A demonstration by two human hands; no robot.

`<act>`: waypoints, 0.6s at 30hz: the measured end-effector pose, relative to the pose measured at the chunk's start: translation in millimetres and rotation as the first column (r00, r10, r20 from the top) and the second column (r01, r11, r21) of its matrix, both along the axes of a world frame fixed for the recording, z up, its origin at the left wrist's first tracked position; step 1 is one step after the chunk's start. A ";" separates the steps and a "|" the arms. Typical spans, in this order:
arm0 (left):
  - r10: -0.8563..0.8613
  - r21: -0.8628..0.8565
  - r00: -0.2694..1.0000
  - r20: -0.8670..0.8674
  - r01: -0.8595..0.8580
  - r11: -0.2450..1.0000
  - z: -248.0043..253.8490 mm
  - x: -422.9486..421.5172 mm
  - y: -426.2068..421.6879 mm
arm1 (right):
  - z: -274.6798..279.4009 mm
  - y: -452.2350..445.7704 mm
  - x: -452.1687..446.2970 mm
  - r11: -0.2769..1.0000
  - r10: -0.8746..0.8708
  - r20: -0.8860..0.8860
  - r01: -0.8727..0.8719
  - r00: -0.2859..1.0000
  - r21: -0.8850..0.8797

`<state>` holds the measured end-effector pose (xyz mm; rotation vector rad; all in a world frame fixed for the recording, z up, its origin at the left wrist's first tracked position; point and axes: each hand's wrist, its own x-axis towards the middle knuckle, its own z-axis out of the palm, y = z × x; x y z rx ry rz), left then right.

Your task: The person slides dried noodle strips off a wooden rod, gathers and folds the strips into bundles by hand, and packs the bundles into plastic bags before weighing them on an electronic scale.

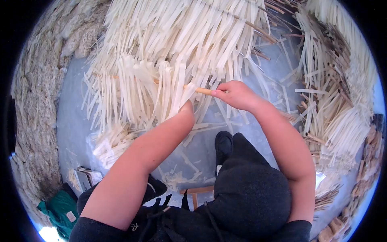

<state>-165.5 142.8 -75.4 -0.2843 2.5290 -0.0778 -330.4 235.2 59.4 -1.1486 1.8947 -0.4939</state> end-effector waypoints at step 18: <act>-0.277 0.463 0.900 -0.337 0.415 0.784 54.5 19.2 36.1 | -88.8 87.0 -38.0 0.997 -0.079 -0.240 0.073 0.967 -0.035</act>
